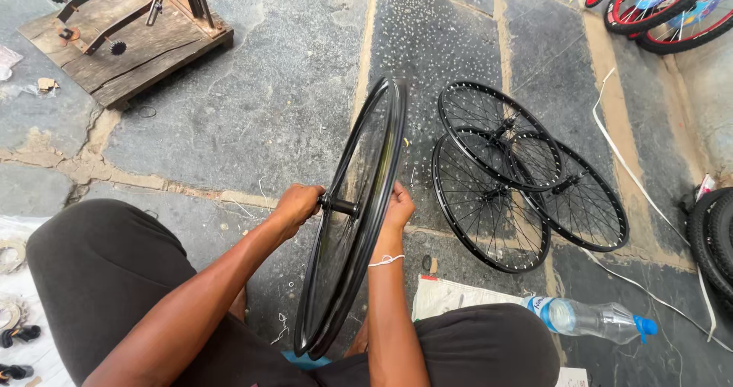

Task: The person is repairing a bicycle wheel by hand, focusing on the rim and spokes. They use a small tool to adjust components on the rim and later mount the wheel onto a wooden truing stand to make further adjustments to the spokes.

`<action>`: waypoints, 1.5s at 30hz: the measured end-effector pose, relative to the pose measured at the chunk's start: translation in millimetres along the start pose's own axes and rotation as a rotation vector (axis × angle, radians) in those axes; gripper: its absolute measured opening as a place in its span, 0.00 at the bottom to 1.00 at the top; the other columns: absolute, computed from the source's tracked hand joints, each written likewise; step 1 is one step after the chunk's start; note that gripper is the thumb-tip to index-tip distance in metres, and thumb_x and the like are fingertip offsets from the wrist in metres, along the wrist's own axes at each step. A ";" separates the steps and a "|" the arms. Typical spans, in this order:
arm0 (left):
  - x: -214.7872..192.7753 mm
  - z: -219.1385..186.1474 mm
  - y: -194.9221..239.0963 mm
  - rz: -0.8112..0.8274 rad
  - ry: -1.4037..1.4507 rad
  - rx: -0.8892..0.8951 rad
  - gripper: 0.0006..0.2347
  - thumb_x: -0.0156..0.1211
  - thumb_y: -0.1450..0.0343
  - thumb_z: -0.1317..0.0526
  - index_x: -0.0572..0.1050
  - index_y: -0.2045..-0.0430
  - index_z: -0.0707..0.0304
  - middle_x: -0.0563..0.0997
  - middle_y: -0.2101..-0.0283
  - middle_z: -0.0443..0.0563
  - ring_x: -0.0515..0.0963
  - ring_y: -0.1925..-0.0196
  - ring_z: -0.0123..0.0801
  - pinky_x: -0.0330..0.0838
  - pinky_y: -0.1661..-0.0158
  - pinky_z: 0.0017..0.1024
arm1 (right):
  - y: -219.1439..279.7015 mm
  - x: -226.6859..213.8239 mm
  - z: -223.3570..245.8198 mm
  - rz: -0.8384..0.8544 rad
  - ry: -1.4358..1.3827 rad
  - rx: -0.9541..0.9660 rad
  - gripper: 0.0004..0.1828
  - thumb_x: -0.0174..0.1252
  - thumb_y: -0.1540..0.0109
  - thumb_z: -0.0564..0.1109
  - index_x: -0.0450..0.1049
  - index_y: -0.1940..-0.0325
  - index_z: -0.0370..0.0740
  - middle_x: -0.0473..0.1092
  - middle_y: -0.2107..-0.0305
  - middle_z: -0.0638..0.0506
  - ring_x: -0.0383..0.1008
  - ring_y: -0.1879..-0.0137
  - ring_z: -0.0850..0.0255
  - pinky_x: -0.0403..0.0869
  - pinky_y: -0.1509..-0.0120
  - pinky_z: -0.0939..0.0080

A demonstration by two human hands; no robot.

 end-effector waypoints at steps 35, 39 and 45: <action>-29.0 -9.4 34.4 -0.204 0.008 0.304 0.13 0.63 0.31 0.55 0.75 0.71 0.70 0.77 0.71 0.55 0.74 0.70 0.35 0.70 0.69 0.35 | 27.8 12.9 11.0 -0.060 0.181 -0.119 0.18 0.48 0.37 0.51 0.75 0.70 0.36 0.73 0.79 0.46 0.67 0.83 0.62 0.63 0.83 0.62; 5.7 -5.2 59.0 0.033 -0.007 0.153 0.35 0.66 0.33 0.49 0.58 0.38 0.71 0.72 0.41 0.68 0.73 0.40 0.47 0.67 0.42 0.38 | 20.2 9.1 19.3 -0.123 0.110 -0.216 0.17 0.47 0.37 0.53 0.73 0.67 0.37 0.72 0.76 0.47 0.74 0.74 0.59 0.72 0.71 0.63; 63.4 -5.5 59.6 0.199 0.034 -0.020 0.28 0.59 0.42 0.48 0.78 0.50 0.63 0.71 0.36 0.67 0.66 0.34 0.51 0.54 0.36 0.52 | 14.1 -32.9 10.1 -0.100 0.128 -0.194 0.18 0.46 0.33 0.55 0.70 0.66 0.39 0.73 0.72 0.46 0.69 0.75 0.66 0.69 0.71 0.68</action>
Point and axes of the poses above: each hand's wrist, its own y-axis away from the middle knuckle, its own x-axis out of the palm, z = x × y, the point moved 6 cm from there along -y, towards the middle knuckle
